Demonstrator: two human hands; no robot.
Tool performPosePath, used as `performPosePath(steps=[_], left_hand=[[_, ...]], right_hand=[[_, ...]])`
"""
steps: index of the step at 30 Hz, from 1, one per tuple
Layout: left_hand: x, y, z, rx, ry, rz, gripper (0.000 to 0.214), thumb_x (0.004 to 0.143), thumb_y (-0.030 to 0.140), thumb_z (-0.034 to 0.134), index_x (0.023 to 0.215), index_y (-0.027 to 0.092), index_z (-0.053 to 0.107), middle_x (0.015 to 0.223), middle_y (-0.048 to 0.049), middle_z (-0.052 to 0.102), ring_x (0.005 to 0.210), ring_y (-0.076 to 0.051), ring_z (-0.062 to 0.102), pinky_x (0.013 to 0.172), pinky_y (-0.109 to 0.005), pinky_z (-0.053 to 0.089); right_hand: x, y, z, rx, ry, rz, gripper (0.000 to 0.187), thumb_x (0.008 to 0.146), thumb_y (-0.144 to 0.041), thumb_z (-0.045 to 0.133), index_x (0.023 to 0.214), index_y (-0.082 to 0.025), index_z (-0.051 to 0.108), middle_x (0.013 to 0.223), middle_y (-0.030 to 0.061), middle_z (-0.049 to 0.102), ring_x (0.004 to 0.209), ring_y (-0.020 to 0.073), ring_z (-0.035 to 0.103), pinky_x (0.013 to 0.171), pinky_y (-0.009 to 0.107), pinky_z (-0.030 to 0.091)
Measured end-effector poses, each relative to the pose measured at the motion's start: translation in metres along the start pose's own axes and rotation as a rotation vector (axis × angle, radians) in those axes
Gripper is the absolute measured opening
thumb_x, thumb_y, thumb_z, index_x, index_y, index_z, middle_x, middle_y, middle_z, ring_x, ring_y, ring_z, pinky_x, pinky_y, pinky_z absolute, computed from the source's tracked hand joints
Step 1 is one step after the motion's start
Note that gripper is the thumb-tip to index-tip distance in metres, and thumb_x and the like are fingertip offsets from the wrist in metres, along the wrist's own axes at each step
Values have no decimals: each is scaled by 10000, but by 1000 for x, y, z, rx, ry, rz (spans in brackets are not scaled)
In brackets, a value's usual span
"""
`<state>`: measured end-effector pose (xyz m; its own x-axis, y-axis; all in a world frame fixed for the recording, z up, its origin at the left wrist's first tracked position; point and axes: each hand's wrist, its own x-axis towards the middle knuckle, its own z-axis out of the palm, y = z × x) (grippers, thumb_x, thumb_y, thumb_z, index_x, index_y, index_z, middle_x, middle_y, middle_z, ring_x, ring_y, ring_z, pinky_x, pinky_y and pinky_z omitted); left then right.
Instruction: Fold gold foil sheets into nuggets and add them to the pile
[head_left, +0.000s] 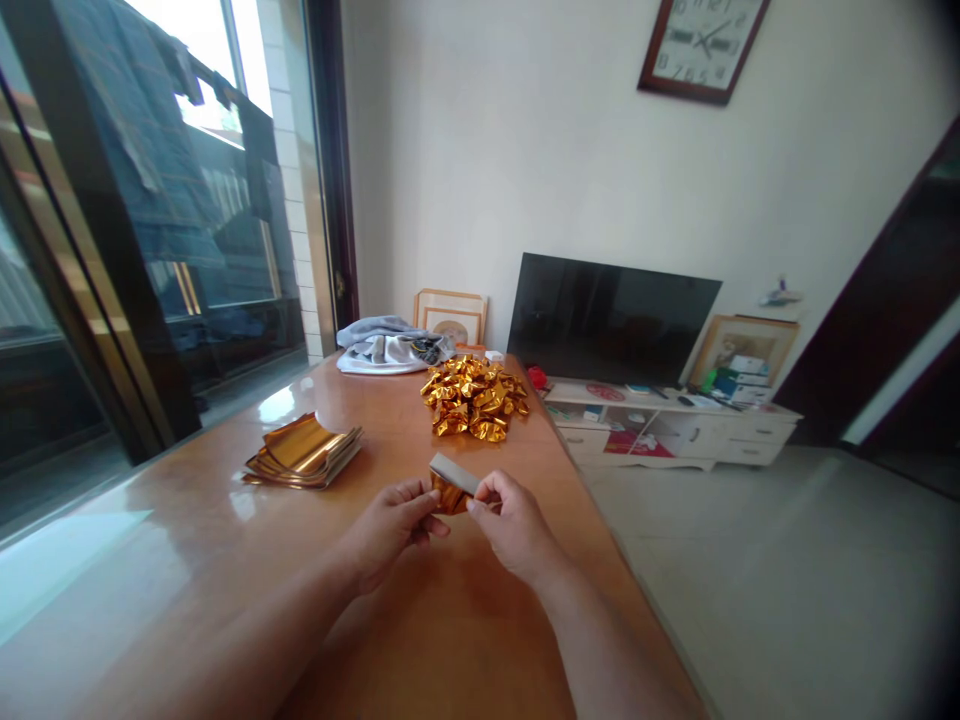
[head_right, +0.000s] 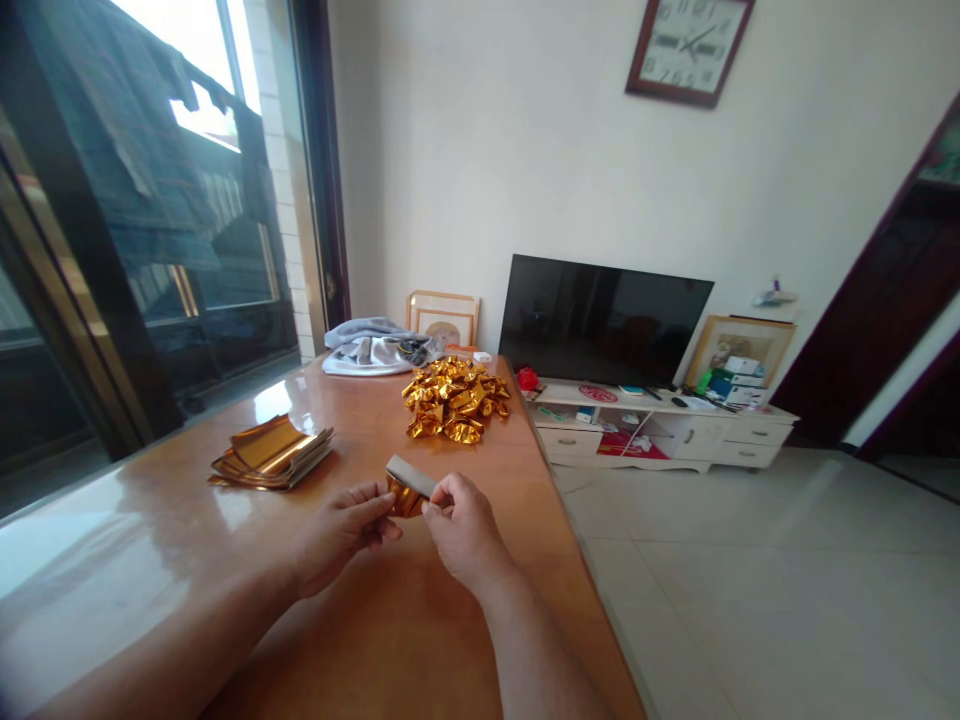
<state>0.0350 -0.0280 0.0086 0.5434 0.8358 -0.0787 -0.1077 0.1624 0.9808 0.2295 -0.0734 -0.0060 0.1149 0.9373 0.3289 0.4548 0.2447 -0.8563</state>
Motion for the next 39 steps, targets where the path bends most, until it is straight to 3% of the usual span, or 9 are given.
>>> performPosePath(steps=[4, 8, 10, 16, 28, 39], left_hand=[[-2, 1, 5, -67, -19, -40, 327, 831, 349, 757, 1084, 155, 690, 1093, -110, 732, 826, -148, 689, 699, -220, 493], [-1, -1, 8, -91, -33, -61, 352, 803, 319, 791, 1108, 173, 692, 1171, -109, 729, 901, -165, 706, 800, -258, 529], [0, -2, 7, -90, -38, -68, 354, 798, 315, 799, 1111, 187, 696, 1174, -96, 732, 905, -161, 710, 813, -260, 534], [0, -2, 6, -100, -35, -92, 344, 807, 299, 797, 1121, 189, 707, 1165, -92, 732, 915, -155, 714, 818, -245, 544], [0, -1, 7, -138, -33, -105, 317, 779, 279, 825, 1064, 171, 739, 1095, -97, 752, 893, -156, 721, 811, -234, 562], [1, -2, 4, -171, 2, -111, 292, 764, 256, 828, 1024, 154, 742, 1040, -109, 768, 839, -157, 728, 758, -227, 568]], right_hand=[[1, -2, 2, -5, 93, -24, 105, 795, -212, 627, 876, -215, 561, 740, -40, 582, 655, 144, 533, 610, 257, 421], [1, -4, 3, 22, 124, -28, 473, 777, -179, 633, 1240, -228, 546, 845, -20, 643, 724, 161, 604, 686, 282, 483], [1, -4, 3, 43, 119, -22, 542, 778, -179, 632, 1307, -229, 526, 887, -3, 666, 751, 170, 623, 712, 294, 501], [1, -9, 4, 144, 73, -50, 222, 802, -213, 616, 1023, -210, 636, 909, 12, 686, 779, 173, 618, 716, 281, 501], [-2, -13, 5, 333, 103, 56, 162, 762, -250, 667, 889, -204, 578, 714, -55, 529, 649, 126, 473, 609, 234, 404], [-2, -13, 7, 291, 30, -7, 82, 791, -272, 654, 828, -200, 637, 740, -17, 628, 684, 142, 546, 652, 246, 441]])
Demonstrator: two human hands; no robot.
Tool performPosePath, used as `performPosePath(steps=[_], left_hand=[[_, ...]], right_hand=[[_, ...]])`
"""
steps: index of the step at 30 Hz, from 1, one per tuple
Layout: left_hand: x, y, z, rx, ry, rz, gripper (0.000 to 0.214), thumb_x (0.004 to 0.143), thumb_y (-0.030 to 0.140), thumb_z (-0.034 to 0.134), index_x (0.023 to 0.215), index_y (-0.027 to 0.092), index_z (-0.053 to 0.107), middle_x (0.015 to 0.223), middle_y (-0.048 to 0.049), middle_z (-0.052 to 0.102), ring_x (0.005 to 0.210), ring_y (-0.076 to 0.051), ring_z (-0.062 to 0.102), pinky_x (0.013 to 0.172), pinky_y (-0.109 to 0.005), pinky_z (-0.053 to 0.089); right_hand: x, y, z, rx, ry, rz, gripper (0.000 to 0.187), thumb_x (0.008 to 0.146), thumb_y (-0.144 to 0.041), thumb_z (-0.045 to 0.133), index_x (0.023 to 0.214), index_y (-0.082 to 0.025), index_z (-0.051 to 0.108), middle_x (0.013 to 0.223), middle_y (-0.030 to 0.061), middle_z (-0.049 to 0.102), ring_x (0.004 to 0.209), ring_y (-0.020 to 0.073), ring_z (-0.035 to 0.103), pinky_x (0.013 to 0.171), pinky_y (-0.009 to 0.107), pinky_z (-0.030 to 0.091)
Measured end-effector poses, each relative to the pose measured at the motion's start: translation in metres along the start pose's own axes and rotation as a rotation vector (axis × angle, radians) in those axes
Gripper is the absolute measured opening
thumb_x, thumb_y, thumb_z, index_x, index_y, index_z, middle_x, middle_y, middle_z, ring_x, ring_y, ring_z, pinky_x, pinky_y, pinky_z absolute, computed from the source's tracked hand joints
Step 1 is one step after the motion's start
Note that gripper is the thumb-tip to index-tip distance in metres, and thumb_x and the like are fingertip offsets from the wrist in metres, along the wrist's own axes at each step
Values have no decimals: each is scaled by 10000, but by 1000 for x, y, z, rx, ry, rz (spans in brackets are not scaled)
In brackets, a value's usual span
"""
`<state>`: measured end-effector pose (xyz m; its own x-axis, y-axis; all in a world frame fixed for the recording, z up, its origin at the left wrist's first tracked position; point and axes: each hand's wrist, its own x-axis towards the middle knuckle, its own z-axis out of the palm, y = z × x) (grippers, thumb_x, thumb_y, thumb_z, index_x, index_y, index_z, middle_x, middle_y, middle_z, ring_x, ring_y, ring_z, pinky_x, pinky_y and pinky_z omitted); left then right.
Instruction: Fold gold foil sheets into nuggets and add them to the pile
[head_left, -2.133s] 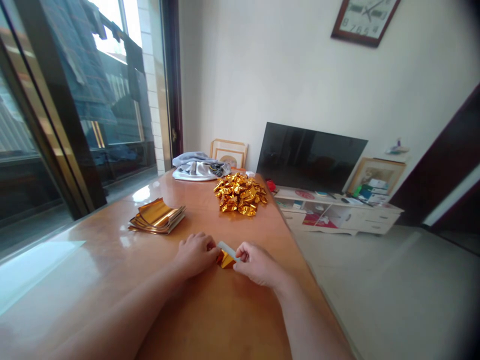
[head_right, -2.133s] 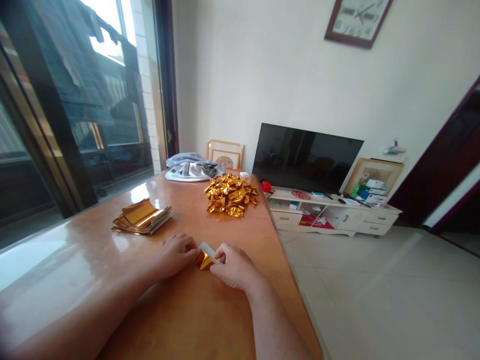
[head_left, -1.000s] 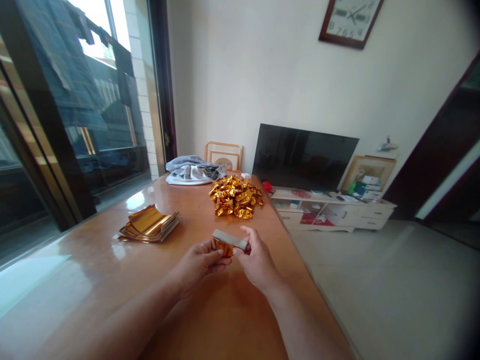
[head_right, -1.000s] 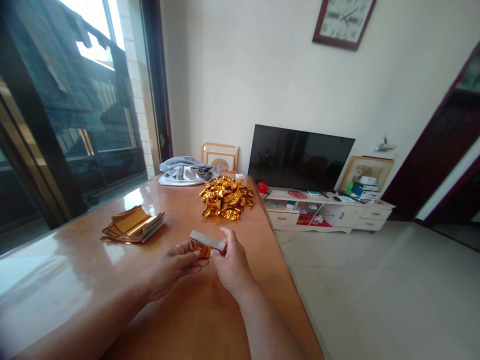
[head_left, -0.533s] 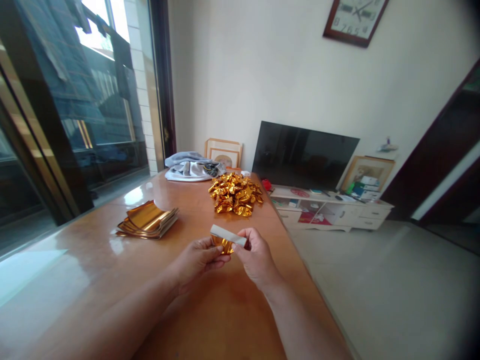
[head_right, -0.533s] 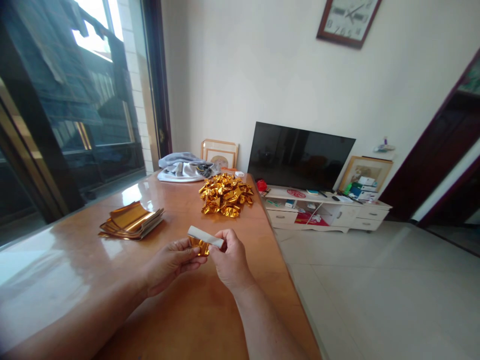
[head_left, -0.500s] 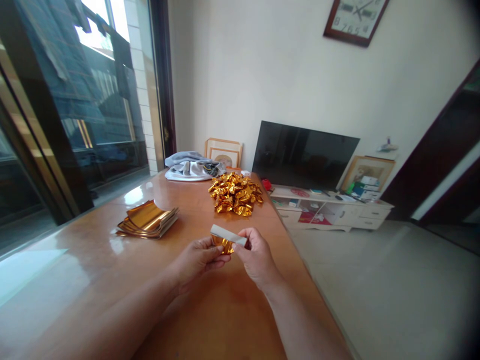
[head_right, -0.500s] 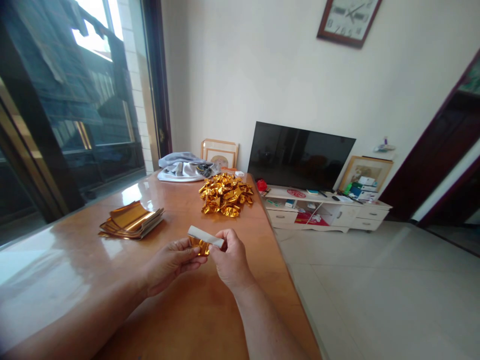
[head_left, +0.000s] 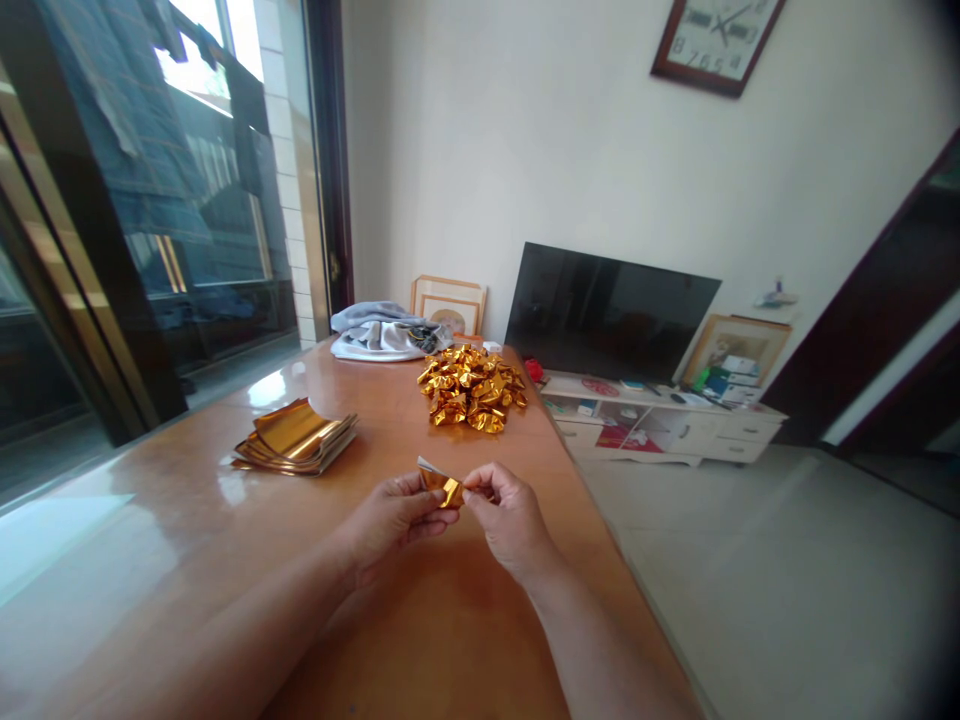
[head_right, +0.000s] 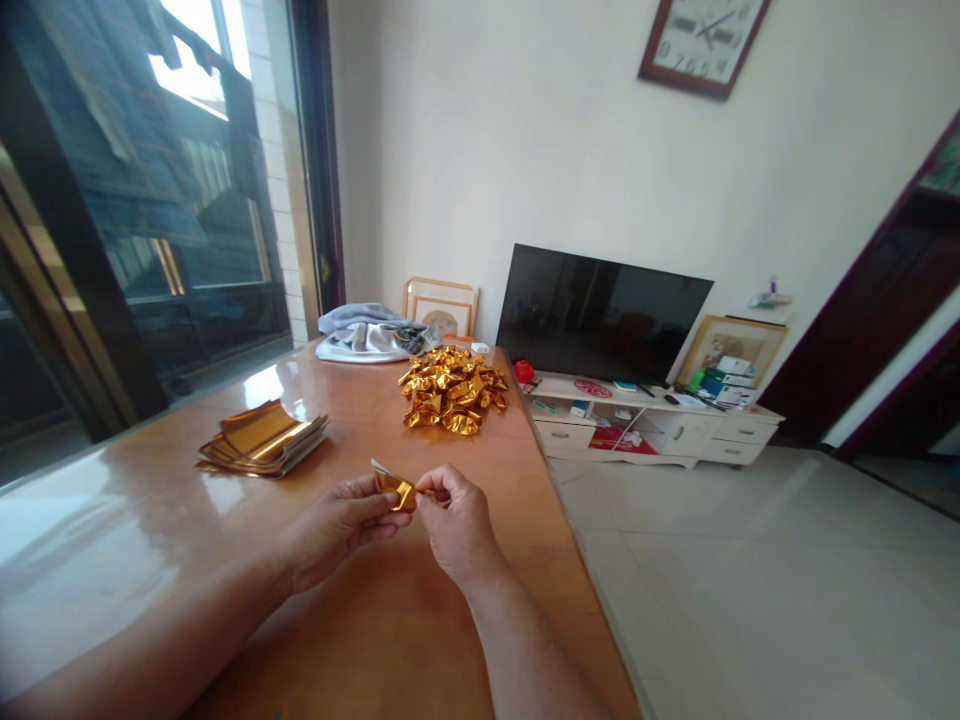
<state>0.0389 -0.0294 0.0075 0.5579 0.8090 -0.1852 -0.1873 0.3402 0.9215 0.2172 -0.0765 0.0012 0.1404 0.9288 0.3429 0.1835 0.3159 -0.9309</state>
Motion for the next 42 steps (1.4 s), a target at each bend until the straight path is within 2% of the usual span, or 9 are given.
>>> performPosePath(steps=[6, 14, 18, 21, 24, 26, 33, 37, 42], left_hand=[[-1, 1, 1, -19, 16, -20, 253, 782, 230, 805, 1010, 157, 724, 1006, -99, 777, 804, -156, 742, 737, -225, 576], [-1, 0, -1, -84, 39, -13, 151, 878, 282, 686, 960, 156, 692, 968, -95, 773, 785, -182, 752, 712, -259, 593], [1, 0, -3, -80, 6, -10, 181, 890, 311, 668, 960, 147, 699, 966, -92, 759, 813, -186, 744, 739, -263, 588], [1, -1, -3, -73, -16, 4, 212, 896, 337, 663, 979, 146, 698, 990, -103, 756, 819, -189, 734, 752, -273, 579], [0, -1, -3, -40, -31, 21, 238, 897, 348, 659, 1008, 142, 701, 1017, -112, 750, 827, -184, 720, 769, -275, 563], [-1, -1, -2, -8, -40, 36, 252, 897, 360, 654, 1014, 142, 703, 1002, -107, 743, 832, -183, 708, 781, -280, 549], [-2, 1, -6, 287, 1, 202, 222, 903, 367, 618, 851, 166, 696, 716, 0, 623, 646, -118, 520, 601, -235, 391], [-3, 5, -7, 351, 14, 332, 146, 876, 311, 641, 870, 178, 700, 738, 17, 605, 638, -111, 448, 600, -243, 339], [-1, 5, -10, 318, 16, 338, 148, 884, 291, 612, 854, 169, 691, 736, 0, 606, 662, -127, 471, 635, -265, 356]], right_hand=[[0, 6, -1, -54, -19, -46, 70, 797, -252, 619, 805, -201, 667, 726, -16, 633, 673, 142, 541, 631, 241, 433], [-3, -2, 0, -95, -28, 5, 90, 802, -263, 623, 842, -197, 669, 785, -4, 663, 696, 150, 559, 650, 250, 452], [-5, -7, -1, -121, -31, -20, 158, 873, -326, 590, 813, -193, 650, 767, -2, 637, 707, 152, 549, 658, 253, 454], [-3, -2, 0, -92, 13, -31, 129, 874, -321, 596, 888, -195, 621, 805, 0, 632, 728, 153, 567, 670, 256, 462], [-2, 5, 1, -64, 34, 19, 178, 833, -291, 635, 981, -200, 596, 855, 4, 648, 747, 154, 582, 667, 254, 464], [-2, 6, 1, -59, 0, 70, 158, 837, -295, 626, 961, -197, 613, 812, -6, 641, 700, 143, 552, 638, 248, 443], [-5, -9, -1, 38, -48, 152, 126, 831, -313, 631, 832, -188, 628, 696, -39, 562, 613, 117, 455, 572, 235, 373], [-4, -10, -3, 53, -52, 170, 138, 824, -314, 649, 827, -180, 619, 688, -42, 535, 612, 112, 430, 563, 232, 351], [-4, -8, -5, 24, -77, 141, 147, 838, -315, 646, 848, -171, 624, 715, -36, 540, 638, 114, 434, 583, 238, 360]])
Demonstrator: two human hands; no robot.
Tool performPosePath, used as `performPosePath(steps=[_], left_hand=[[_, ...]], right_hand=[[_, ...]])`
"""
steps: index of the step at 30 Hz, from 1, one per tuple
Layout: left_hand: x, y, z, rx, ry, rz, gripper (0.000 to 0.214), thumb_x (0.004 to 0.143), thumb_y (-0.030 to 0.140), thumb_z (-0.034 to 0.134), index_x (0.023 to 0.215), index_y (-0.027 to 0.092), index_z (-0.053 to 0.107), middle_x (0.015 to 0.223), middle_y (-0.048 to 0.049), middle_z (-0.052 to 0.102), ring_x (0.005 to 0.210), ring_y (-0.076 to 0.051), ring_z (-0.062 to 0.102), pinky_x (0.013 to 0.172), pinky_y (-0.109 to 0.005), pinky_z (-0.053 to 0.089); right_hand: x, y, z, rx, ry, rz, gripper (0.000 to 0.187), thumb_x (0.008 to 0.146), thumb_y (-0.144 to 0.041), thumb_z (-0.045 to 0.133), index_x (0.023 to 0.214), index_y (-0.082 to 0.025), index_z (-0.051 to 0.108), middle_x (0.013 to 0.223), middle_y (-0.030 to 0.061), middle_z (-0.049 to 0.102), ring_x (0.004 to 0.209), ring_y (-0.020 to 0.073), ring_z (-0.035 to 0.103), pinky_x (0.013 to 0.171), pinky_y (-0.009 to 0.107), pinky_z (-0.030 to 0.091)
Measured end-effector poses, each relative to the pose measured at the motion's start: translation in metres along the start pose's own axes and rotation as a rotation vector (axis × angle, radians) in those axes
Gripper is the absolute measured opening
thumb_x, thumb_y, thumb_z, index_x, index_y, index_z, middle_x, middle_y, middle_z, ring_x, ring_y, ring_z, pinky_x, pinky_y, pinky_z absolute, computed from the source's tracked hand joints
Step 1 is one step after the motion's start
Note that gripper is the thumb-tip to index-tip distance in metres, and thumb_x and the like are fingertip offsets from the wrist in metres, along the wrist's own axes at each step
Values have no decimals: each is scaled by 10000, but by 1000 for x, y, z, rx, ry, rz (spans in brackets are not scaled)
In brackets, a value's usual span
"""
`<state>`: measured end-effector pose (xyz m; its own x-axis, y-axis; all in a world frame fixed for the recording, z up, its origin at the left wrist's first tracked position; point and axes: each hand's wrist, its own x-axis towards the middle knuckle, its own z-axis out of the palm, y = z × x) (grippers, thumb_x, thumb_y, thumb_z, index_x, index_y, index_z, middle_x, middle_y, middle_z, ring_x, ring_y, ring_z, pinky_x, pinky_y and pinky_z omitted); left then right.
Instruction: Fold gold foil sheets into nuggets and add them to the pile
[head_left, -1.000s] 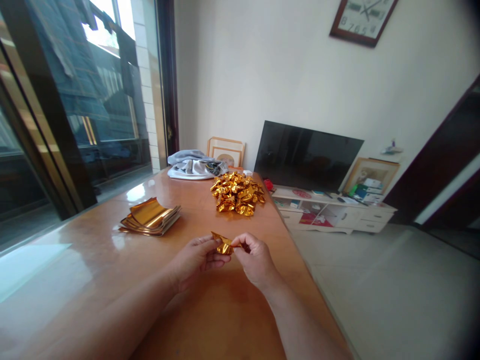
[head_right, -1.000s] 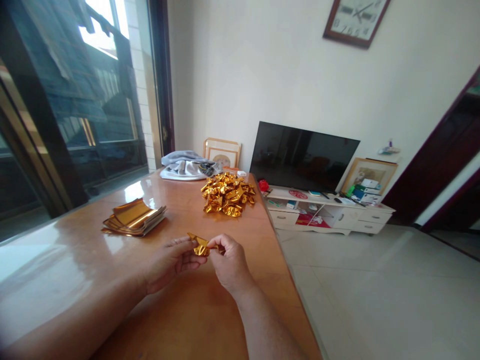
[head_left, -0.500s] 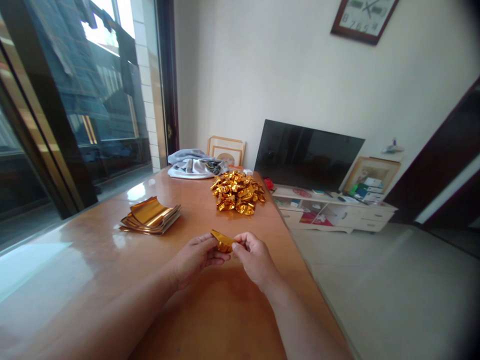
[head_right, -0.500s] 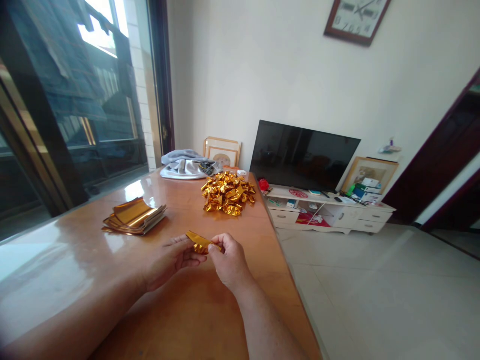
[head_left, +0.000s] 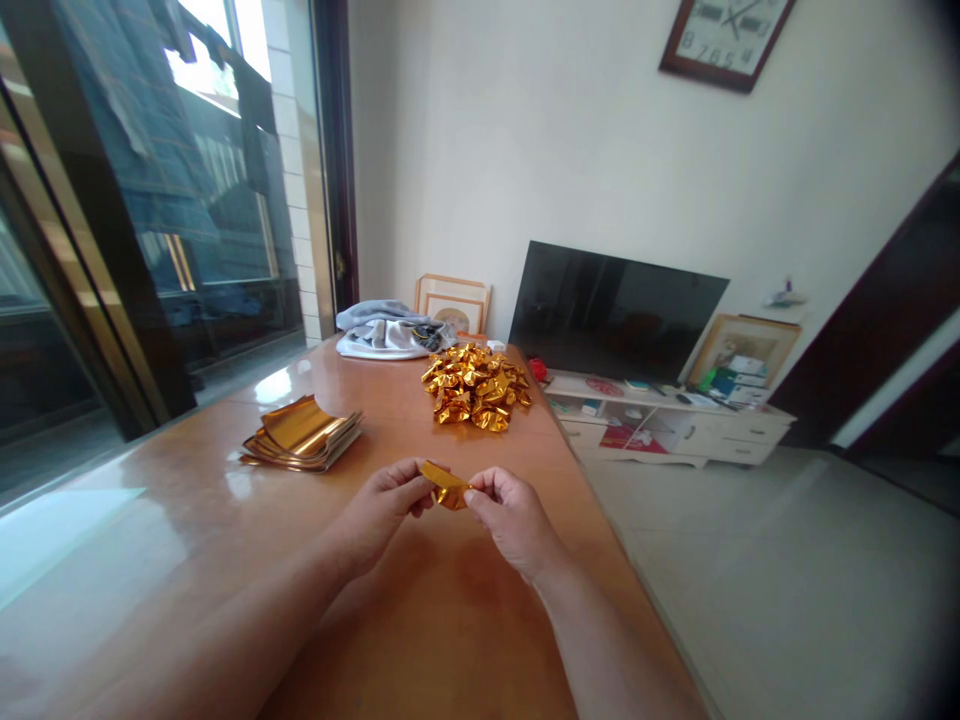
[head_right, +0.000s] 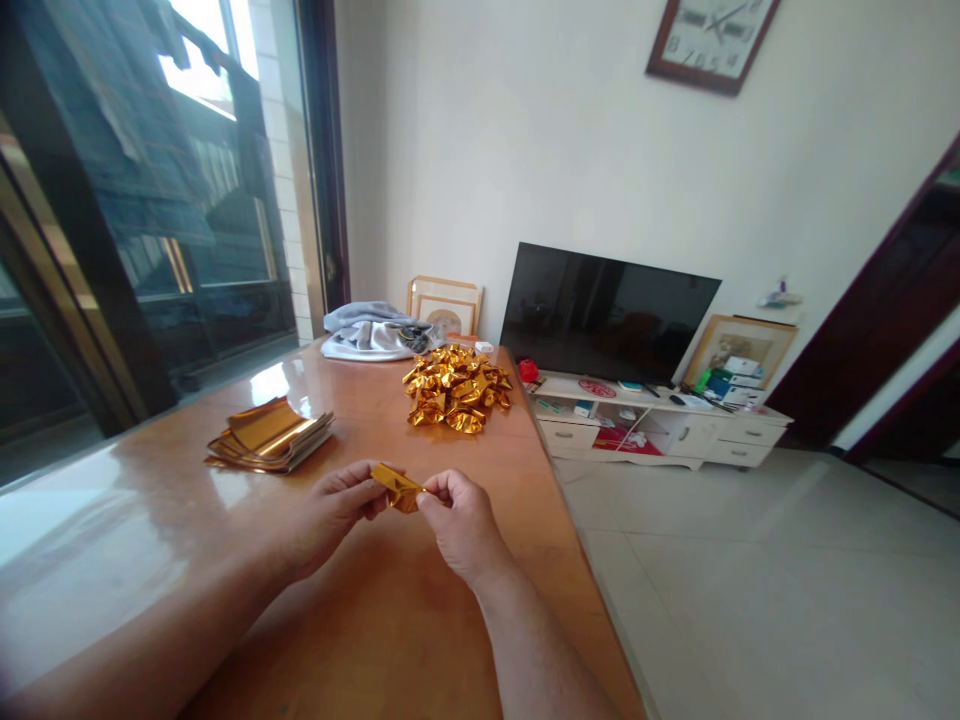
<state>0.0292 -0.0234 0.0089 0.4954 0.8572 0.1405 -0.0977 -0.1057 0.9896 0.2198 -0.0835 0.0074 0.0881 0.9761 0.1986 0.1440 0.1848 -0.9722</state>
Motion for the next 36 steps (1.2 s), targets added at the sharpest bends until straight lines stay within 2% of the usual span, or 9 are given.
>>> performPosePath(steps=[4, 7, 9, 12, 18, 27, 32, 36], left_hand=[[3, -7, -2, -141, 13, -12, 208, 912, 304, 554, 869, 157, 695, 828, -45, 648, 756, -160, 537, 707, -294, 405], [4, -9, -2, -260, 18, -16, 301, 952, 385, 512, 919, 148, 694, 837, -59, 647, 781, -177, 561, 747, -321, 433], [2, -7, -1, -232, 17, 3, 307, 951, 418, 548, 986, 148, 690, 850, -57, 652, 784, -172, 559, 751, -317, 432], [0, -3, 0, -100, 17, 49, 280, 906, 378, 664, 1092, 168, 667, 902, -45, 676, 778, -149, 543, 738, -291, 415], [1, -3, -3, 11, 27, 70, 235, 911, 387, 663, 921, 153, 683, 813, -27, 649, 724, -132, 500, 700, -277, 393], [2, -5, -4, -45, 14, 48, 229, 908, 389, 661, 887, 161, 668, 782, -11, 610, 707, -128, 483, 680, -267, 378], [2, -2, -4, -21, 10, 33, 254, 912, 410, 652, 870, 159, 664, 776, -14, 609, 712, -135, 490, 683, -273, 378], [1, -2, -3, -26, 10, 33, 246, 905, 405, 663, 879, 161, 666, 781, -14, 609, 710, -135, 491, 686, -273, 383]], right_hand=[[1, 3, -1, -30, 29, -9, 149, 849, -315, 636, 856, -167, 622, 718, -35, 532, 638, 116, 426, 575, 240, 350], [2, 6, -1, -40, 58, -28, 148, 859, -318, 627, 868, -171, 618, 722, -33, 531, 640, 119, 426, 573, 241, 348], [3, 8, 0, -52, 63, -45, 142, 861, -316, 623, 873, -174, 618, 729, -30, 541, 650, 124, 437, 584, 243, 359], [2, 8, 1, -80, 47, -61, 120, 860, -299, 620, 868, -179, 619, 744, -24, 568, 661, 129, 458, 608, 247, 378], [1, 7, 2, -97, 16, -76, 119, 863, -303, 616, 878, -185, 622, 767, -19, 585, 668, 132, 470, 630, 247, 396], [1, 6, 1, -82, 7, -74, 125, 859, -312, 630, 882, -189, 625, 771, -19, 585, 679, 133, 478, 658, 249, 411], [0, 1, 1, -6, -33, -30, 169, 857, -336, 661, 925, -183, 647, 836, 1, 647, 741, 145, 542, 695, 256, 430], [-1, 0, 0, -5, -53, 10, 269, 914, -433, 603, 912, -171, 664, 762, 0, 619, 673, 137, 514, 626, 254, 403]])
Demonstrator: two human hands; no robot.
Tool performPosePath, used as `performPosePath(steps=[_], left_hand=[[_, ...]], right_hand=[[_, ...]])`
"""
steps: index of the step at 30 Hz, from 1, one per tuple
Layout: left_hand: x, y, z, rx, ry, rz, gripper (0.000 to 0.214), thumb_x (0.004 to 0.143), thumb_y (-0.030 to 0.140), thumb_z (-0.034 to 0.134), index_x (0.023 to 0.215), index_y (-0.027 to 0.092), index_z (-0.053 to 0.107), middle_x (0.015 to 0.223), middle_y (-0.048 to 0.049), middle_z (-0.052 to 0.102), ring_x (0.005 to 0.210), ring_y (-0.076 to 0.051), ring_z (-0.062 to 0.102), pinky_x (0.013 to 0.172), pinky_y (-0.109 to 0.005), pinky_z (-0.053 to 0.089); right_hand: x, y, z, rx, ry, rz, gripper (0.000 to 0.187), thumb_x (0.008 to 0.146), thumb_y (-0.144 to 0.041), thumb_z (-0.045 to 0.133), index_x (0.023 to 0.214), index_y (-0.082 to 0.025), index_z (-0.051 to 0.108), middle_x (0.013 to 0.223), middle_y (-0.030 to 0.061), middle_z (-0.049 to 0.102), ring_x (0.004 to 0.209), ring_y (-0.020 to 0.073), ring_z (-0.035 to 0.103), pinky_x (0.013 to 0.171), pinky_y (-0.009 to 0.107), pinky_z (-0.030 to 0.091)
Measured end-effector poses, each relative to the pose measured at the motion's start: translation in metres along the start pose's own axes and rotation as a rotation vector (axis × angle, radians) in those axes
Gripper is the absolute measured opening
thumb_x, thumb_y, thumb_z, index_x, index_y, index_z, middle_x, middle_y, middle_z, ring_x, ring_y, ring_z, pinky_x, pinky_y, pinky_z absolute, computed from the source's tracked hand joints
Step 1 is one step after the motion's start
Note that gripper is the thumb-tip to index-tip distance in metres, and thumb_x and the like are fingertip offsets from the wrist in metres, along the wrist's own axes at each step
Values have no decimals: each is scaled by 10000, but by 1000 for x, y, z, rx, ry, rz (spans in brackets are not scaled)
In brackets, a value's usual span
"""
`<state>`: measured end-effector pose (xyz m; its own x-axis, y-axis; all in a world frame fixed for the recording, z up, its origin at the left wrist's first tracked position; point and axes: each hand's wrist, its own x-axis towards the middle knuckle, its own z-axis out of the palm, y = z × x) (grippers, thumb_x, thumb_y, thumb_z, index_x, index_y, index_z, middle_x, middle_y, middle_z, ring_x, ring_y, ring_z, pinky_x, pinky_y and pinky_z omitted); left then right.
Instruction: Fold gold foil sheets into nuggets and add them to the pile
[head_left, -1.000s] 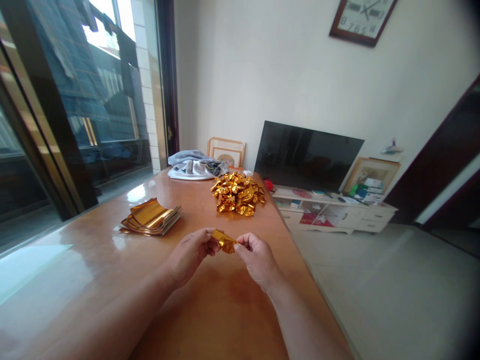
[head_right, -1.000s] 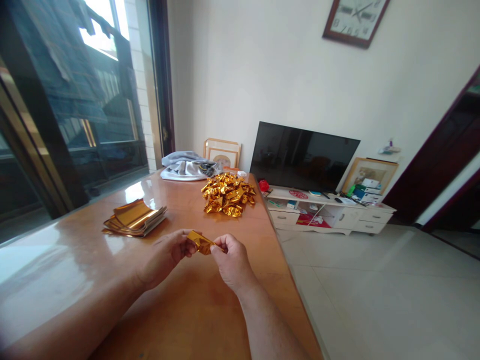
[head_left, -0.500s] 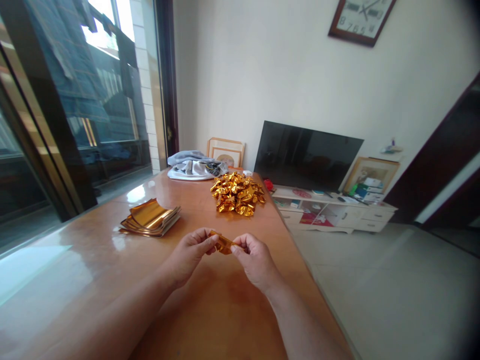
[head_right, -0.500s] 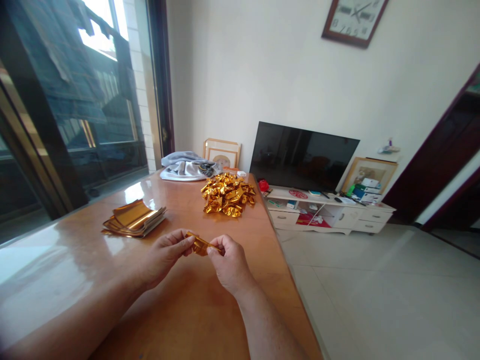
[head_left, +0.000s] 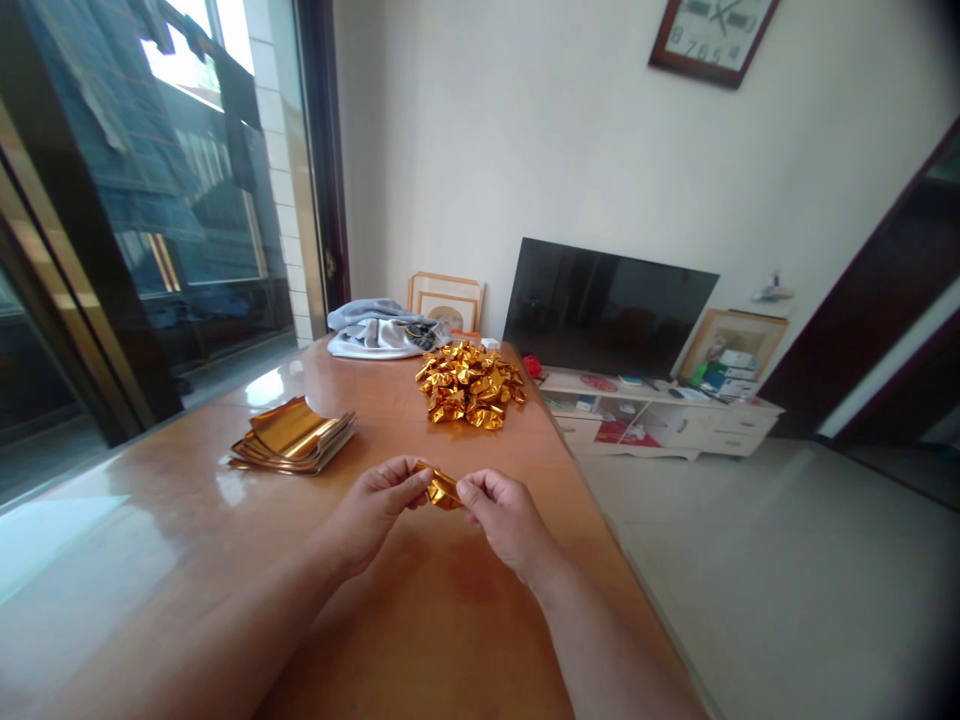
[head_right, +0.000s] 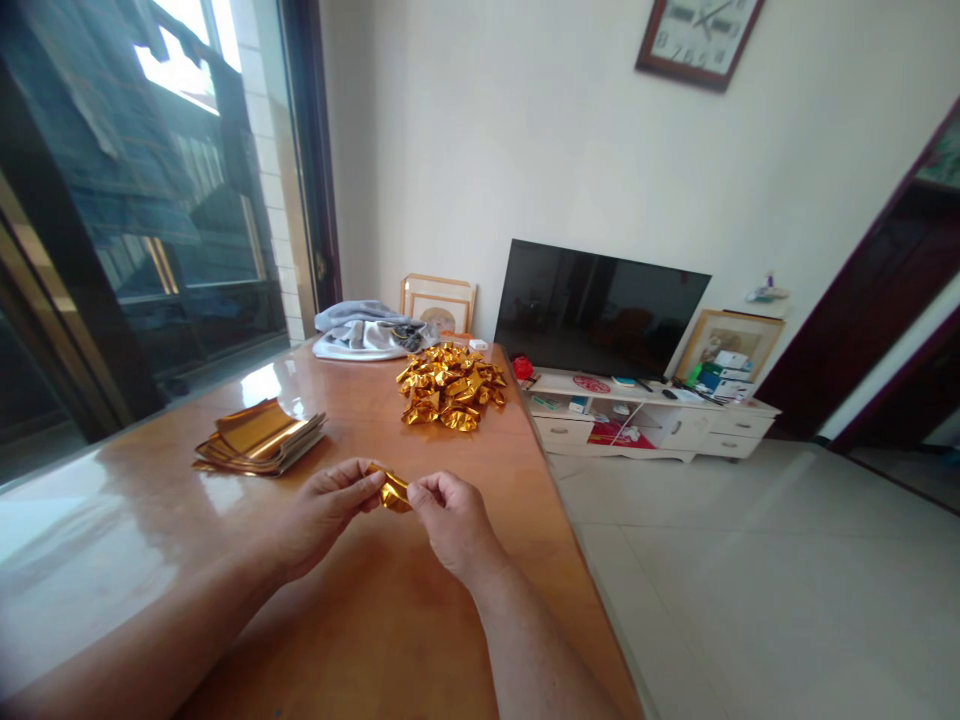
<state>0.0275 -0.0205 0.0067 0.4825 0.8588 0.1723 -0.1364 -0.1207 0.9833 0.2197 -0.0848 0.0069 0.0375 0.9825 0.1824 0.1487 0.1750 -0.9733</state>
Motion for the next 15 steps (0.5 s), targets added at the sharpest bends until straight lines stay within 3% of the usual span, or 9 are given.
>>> performPosePath(steps=[8, 15], left_hand=[[1, 3, 0, -100, 62, -72, 260, 878, 418, 685, 825, 163, 670, 738, -4, 594, 672, -123, 490, 644, -261, 365], [2, 4, -1, -74, 77, -83, 281, 873, 444, 679, 803, 172, 666, 750, -1, 618, 665, -125, 510, 648, -268, 375]], right_hand=[[0, 1, -2, -30, -3, -35, 279, 897, -443, 618, 865, -168, 657, 704, -27, 537, 616, 116, 422, 559, 241, 340], [1, -1, -3, -62, 27, -55, 256, 876, -433, 624, 845, -181, 656, 710, -25, 558, 633, 123, 447, 597, 240, 381]])
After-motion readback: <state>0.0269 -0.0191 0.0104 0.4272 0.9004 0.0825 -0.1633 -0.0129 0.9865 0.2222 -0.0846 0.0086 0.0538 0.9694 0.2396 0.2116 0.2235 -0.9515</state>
